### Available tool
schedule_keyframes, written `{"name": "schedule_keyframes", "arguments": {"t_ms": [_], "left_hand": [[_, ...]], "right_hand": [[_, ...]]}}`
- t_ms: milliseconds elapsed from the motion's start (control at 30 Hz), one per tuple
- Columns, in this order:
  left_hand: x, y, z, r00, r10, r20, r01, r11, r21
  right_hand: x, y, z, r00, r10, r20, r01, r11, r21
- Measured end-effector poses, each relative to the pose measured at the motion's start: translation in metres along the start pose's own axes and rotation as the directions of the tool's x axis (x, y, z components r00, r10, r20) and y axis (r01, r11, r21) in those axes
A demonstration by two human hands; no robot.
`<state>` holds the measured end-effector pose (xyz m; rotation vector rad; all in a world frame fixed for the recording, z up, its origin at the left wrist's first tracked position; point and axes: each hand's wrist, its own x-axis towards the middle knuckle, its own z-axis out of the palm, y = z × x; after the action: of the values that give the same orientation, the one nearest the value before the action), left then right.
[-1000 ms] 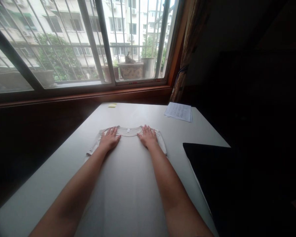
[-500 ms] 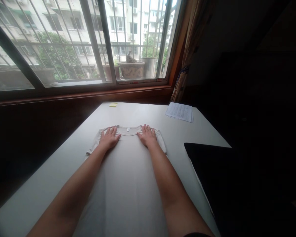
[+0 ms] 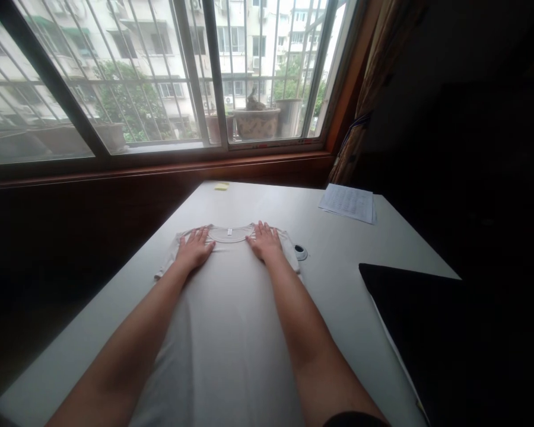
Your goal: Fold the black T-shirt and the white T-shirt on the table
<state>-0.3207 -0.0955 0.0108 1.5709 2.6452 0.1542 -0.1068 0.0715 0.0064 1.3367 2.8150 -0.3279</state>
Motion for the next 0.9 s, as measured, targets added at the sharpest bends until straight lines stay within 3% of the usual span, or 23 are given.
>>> {"name": "schedule_keyframes", "arguments": {"t_ms": [300,500,633,767,900], "left_hand": [[-0.009,-0.024,0.0,0.999,-0.046,-0.016,0.046,0.999,-0.005],[-0.031,-0.058,-0.005,0.992,-0.121,-0.032,0.121,0.993,0.011],[-0.047,-0.072,-0.005,0.985,-0.168,-0.042,0.17,0.985,0.026],[-0.054,-0.076,-0.005,0.98,-0.195,-0.048,0.196,0.98,0.027],[-0.054,-0.076,-0.006,0.978,-0.201,-0.049,0.202,0.979,0.022]], "right_hand": [[0.003,-0.034,0.002,0.997,-0.082,-0.001,0.082,0.997,0.003],[0.007,-0.072,0.012,0.985,-0.17,-0.026,0.171,0.985,0.004],[0.004,-0.09,0.011,0.975,-0.199,-0.101,0.2,0.98,0.0],[-0.015,-0.103,0.0,0.939,-0.239,-0.249,0.239,0.971,-0.028],[-0.057,-0.111,-0.005,0.886,-0.328,-0.328,0.322,0.944,-0.073]]}}
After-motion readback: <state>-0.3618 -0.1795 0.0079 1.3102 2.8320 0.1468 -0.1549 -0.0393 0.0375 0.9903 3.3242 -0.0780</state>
